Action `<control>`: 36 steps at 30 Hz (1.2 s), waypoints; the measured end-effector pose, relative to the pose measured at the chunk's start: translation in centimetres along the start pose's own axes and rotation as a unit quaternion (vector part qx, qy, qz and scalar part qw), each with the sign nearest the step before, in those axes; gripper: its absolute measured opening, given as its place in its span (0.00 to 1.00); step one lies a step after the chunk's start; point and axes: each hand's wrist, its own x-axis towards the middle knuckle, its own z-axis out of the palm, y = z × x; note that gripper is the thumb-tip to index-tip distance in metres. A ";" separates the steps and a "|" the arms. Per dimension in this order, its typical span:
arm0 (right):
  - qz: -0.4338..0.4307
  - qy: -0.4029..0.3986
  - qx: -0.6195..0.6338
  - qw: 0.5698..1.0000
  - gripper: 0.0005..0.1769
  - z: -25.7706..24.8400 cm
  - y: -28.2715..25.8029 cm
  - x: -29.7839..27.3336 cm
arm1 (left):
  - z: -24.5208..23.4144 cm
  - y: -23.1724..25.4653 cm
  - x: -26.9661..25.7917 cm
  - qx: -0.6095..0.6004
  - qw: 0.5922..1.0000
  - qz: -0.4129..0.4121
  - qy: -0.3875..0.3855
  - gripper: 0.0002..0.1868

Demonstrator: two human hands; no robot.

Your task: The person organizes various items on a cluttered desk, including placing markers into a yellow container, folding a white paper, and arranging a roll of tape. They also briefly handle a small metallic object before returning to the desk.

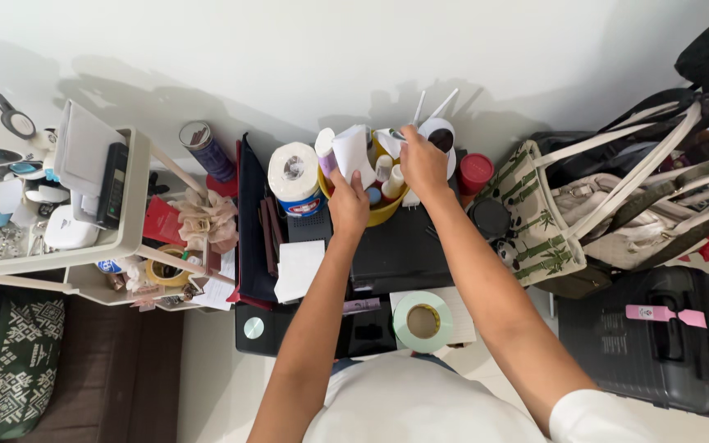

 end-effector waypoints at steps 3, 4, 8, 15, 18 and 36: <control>-0.020 -0.010 -0.001 1.000 0.12 0.6 0.6 1.1 | 0.6 -0.7 0.3 0.041 0.999 0.019 0.007 0.19; -0.027 -0.029 -0.003 0.999 0.12 0.8 0.8 1.4 | 0.8 -0.9 0.2 0.050 0.999 0.011 0.001 0.19; -0.028 -0.129 -0.071 0.989 0.23 1.2 1.6 2.5 | 1.5 -1.3 -0.1 0.084 0.996 0.011 0.003 0.19; -0.049 -0.140 -0.109 0.983 0.19 1.5 1.5 3.3 | 1.8 -1.2 -0.1 0.097 0.995 0.008 -0.001 0.20; -0.046 -0.132 -0.106 0.985 0.19 1.9 1.1 3.1 | 1.9 -1.1 -0.1 0.099 0.995 0.018 0.001 0.20; -0.130 -0.302 0.086 0.941 0.13 -6.0 -4.9 4.4 | 3.0 -3.0 0.0 0.160 0.986 0.036 -0.014 0.14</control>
